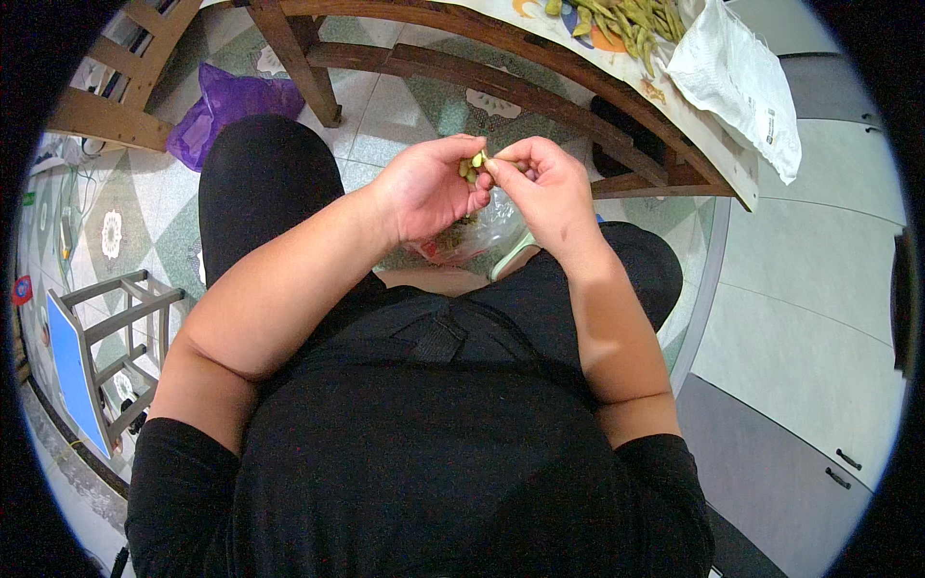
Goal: The person sits on the floor and shells edamame by hand, removing the beans from the pods. The shelled beans are placed into a metal bowl, while the empty pods are discarded into a plastic bag held in the lap.
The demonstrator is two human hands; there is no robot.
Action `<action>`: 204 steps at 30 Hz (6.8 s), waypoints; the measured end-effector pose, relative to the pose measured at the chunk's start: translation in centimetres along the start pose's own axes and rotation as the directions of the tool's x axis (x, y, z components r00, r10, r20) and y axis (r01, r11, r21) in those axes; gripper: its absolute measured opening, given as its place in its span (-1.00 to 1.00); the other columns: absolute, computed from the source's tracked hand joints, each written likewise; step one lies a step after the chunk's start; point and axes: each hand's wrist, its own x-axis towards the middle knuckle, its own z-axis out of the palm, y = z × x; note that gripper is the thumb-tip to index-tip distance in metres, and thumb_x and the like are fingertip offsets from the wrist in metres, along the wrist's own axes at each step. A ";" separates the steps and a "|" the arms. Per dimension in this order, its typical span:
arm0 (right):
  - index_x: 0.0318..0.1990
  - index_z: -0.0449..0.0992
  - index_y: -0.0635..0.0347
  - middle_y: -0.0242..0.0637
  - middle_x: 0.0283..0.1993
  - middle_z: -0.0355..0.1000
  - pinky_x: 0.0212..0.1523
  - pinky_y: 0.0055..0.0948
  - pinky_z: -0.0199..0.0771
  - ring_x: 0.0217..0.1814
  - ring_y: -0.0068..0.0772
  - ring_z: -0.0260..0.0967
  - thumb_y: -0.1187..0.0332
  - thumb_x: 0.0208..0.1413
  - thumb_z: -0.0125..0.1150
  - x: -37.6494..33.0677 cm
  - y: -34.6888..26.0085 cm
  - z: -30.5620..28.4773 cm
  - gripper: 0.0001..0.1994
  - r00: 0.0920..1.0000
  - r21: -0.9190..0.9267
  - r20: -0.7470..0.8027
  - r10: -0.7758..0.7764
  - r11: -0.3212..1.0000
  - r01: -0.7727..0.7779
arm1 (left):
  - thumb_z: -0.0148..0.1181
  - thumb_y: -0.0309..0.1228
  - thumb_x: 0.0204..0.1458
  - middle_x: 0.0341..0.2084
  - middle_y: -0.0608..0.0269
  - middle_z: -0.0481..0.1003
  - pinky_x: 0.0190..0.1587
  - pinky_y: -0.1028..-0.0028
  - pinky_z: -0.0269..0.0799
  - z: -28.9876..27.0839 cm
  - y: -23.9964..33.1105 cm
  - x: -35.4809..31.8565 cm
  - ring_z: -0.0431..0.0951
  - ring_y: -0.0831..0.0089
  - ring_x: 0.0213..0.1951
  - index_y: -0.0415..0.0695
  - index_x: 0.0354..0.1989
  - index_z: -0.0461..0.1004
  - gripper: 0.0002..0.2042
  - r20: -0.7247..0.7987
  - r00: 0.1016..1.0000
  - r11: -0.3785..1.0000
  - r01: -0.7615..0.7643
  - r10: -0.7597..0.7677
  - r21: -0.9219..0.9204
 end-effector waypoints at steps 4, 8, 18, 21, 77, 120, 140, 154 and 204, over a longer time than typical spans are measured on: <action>-0.50 0.39 0.30 -0.35 -0.55 0.38 -0.51 -0.61 0.29 -0.51 -0.65 0.29 0.43 -0.09 0.12 0.2 0.5 0.2 -0.88 0.980 -0.213 -0.124 -0.154 0.969 0.125 | -0.09 -0.45 0.00 -0.50 0.25 0.36 -0.38 0.59 0.38 0.5 0.0 -0.1 0.40 0.52 -0.48 -0.18 -0.38 0.27 -0.92 -0.053 0.993 0.995 -0.101 0.102 0.025; -0.50 0.39 0.28 -0.37 -0.57 0.36 -0.56 -0.62 0.25 -0.55 -0.65 0.25 0.39 -0.06 0.09 0.3 0.3 -0.5 -0.86 0.994 -0.090 -0.091 -0.055 0.995 0.046 | -0.09 -0.52 -0.01 -0.46 0.23 0.37 -0.37 0.59 0.38 0.4 -0.2 -0.2 0.40 0.52 -0.44 -0.21 -0.32 0.27 -0.91 -0.053 0.981 0.972 -0.177 0.187 0.156; -0.31 0.32 0.28 -0.27 -0.45 0.38 -0.59 -0.72 0.24 -0.54 -0.64 0.27 0.34 0.03 -0.03 0.0 0.0 -0.2 -0.83 0.986 0.372 0.052 0.158 0.913 -0.166 | 0.09 -0.41 -0.09 -0.49 0.34 0.41 -0.40 0.64 0.29 -0.1 -0.5 0.2 0.40 0.58 -0.47 -0.17 -0.33 0.36 -0.84 -0.063 0.930 0.855 -0.304 0.362 0.421; -0.31 0.32 0.29 -0.23 -0.41 0.39 -0.57 -0.70 0.30 -0.51 -0.60 0.31 0.36 0.02 -0.01 -0.1 -0.4 0.1 -0.83 0.976 0.415 0.133 0.175 0.884 -0.215 | 0.11 -0.39 -0.10 -0.54 0.37 0.42 -0.45 0.67 0.24 -0.2 -0.3 0.1 0.39 0.61 -0.50 -0.16 -0.38 0.39 -0.86 -0.076 0.909 0.779 -0.306 0.411 0.548; -0.46 0.38 0.26 -0.37 -0.53 0.34 -0.51 -0.64 0.27 -0.58 -0.59 0.24 0.40 0.03 -0.04 -0.2 0.4 1.6 -0.86 0.979 -0.002 -0.088 -0.182 0.983 0.182 | -0.06 -0.35 0.02 -0.57 0.30 0.33 -0.44 0.57 0.29 0.4 -1.1 -0.2 0.33 0.54 -0.54 -0.16 -0.41 0.27 -0.87 -0.052 0.993 0.992 -0.110 0.107 -0.058; -0.47 0.38 0.28 -0.44 -0.61 0.31 -0.58 -0.68 0.25 -0.60 -0.72 0.20 0.44 -0.09 0.11 0.9 1.2 0.6 -0.91 0.973 0.012 -0.207 -0.106 0.994 0.111 | 0.07 -0.41 -0.08 -0.56 0.35 0.37 -0.48 0.65 0.24 -0.2 -1.0 0.0 0.34 0.60 -0.52 -0.18 -0.40 0.33 -0.87 -0.099 0.952 0.885 -0.228 0.291 0.406; -0.44 0.30 0.22 -0.46 -0.60 0.24 -0.54 -0.67 0.16 -0.57 -0.70 0.13 0.38 0.07 -0.11 0.6 1.1 0.4 -0.87 0.989 -0.111 0.045 -0.141 0.983 0.145 | -0.03 -0.43 -0.02 -0.53 0.36 0.37 -0.46 0.67 0.28 -0.5 -0.8 -0.3 0.34 0.63 -0.51 -0.13 -0.38 0.31 -0.93 0.042 0.962 0.938 -0.272 0.269 0.216; -0.50 0.33 0.28 -0.27 -0.58 0.36 -0.51 -0.52 0.32 -0.54 -0.54 0.32 0.41 -0.06 0.02 0.8 1.3 0.3 -0.88 0.979 -0.251 -0.020 -0.202 0.949 0.191 | -0.05 -0.48 -0.06 -0.54 0.30 0.35 -0.46 0.60 0.29 0.4 -0.7 -0.7 0.35 0.57 -0.50 -0.17 -0.43 0.29 -0.95 -0.004 0.979 0.967 -0.199 0.202 0.163; -0.24 0.38 0.27 -0.35 -0.44 0.36 -0.43 -0.58 0.33 -0.47 -0.57 0.27 0.40 0.03 -0.02 2.1 -4.5 -2.3 -0.83 1.000 0.484 0.007 -0.013 0.875 0.009 | 0.03 -0.35 -0.04 -0.66 0.53 0.28 -0.67 0.74 -0.03 1.6 1.1 -2.2 0.13 0.77 -0.68 -0.11 -0.29 0.39 -0.83 -0.098 0.893 0.784 -0.328 0.440 0.527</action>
